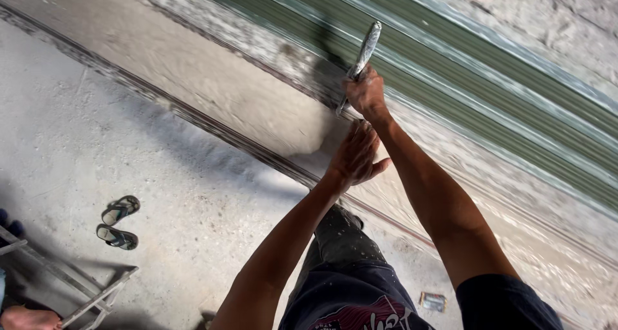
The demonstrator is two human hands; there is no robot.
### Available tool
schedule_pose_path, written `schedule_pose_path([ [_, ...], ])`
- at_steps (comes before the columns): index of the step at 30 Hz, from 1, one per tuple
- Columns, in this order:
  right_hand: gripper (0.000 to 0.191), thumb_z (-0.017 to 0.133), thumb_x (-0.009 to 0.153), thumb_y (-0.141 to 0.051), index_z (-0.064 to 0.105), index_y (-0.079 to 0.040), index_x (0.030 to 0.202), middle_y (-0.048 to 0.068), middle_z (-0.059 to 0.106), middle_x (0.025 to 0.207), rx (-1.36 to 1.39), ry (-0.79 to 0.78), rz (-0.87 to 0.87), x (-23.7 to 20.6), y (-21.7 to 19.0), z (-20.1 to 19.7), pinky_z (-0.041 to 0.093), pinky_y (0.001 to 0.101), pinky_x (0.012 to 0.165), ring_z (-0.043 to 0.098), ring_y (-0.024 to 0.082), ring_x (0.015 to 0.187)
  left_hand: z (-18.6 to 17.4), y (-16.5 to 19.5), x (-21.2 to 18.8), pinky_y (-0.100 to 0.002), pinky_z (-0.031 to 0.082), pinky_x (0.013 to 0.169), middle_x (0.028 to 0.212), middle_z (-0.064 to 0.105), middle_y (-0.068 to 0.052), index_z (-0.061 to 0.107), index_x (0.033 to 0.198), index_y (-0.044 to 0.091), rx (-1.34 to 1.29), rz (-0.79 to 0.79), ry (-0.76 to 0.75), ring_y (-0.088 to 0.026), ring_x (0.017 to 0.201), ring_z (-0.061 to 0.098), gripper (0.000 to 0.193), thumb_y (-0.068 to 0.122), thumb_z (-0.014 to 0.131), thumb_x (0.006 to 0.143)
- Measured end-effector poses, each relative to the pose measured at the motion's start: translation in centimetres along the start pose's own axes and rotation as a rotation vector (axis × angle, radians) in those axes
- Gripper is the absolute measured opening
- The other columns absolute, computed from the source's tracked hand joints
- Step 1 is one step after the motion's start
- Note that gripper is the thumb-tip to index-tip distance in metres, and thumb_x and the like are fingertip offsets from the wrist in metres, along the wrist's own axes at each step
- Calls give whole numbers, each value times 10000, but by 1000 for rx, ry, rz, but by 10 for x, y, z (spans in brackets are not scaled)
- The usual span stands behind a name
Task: The person applies a white plaster slurry onto long decorative molded panels laid on a workshop table. They scoop slurry from a plastic bowl, spread it over the panel surface by hand and with a small trowel, then use a curved scraper to smooth the coating along the mold.
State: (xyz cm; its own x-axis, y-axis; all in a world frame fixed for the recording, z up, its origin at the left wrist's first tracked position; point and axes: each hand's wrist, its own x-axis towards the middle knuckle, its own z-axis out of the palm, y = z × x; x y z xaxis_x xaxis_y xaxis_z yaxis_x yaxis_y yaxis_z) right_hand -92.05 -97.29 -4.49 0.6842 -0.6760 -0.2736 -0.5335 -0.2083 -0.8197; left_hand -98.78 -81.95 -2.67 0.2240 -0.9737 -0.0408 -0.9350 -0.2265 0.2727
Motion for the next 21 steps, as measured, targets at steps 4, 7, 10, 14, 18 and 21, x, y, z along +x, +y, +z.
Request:
schedule_pose_path([
  [4,313,732,838,-225,596,-14,1025,118,719,802,27,3,-4,45,-71,87,563,352,647,673,182,701,-27,-109,-16,-538,223,1265,1428,500,-246,554,1323,-94,2,-3,-60,-407,1441,404,803,633,392,1022],
  [7,321,733,832,-221,603,-13,1040,136,721,817,9,31,-22,77,-122,155,567,371,635,676,201,707,-46,-195,-32,-546,191,1286,1487,458,-255,514,1422,-84,-50,-11,-48,-412,1458,385,804,605,393,1026],
  [10,367,729,840,-227,589,-16,1106,174,711,841,-111,41,-68,117,-172,222,565,390,638,675,228,705,-67,-287,-39,-550,170,1268,1529,422,-261,480,1451,-79,-22,30,24,-411,1465,364,836,633,376,1026],
  [14,295,740,865,-217,613,-15,1039,177,736,852,-54,-88,-64,162,-235,299,569,375,664,700,198,738,-90,-384,-62,-558,146,1261,1565,398,-256,439,1484,-66,1,-30,27,-402,1477,341,863,660,332,1031],
  [18,195,717,898,-58,599,-6,1045,106,686,882,632,-232,-155,171,-262,312,598,346,643,674,162,751,-114,-473,-75,-566,144,1286,1559,441,-229,423,1509,-42,-36,-160,-188,-364,1478,363,874,659,248,1017],
  [21,136,700,944,-34,596,-17,1031,53,663,866,340,-252,-192,158,-259,274,579,327,639,659,144,759,-129,-531,-84,-580,166,1237,1531,460,-258,447,1472,-38,6,-221,-15,-409,1458,370,879,687,240,1020],
])
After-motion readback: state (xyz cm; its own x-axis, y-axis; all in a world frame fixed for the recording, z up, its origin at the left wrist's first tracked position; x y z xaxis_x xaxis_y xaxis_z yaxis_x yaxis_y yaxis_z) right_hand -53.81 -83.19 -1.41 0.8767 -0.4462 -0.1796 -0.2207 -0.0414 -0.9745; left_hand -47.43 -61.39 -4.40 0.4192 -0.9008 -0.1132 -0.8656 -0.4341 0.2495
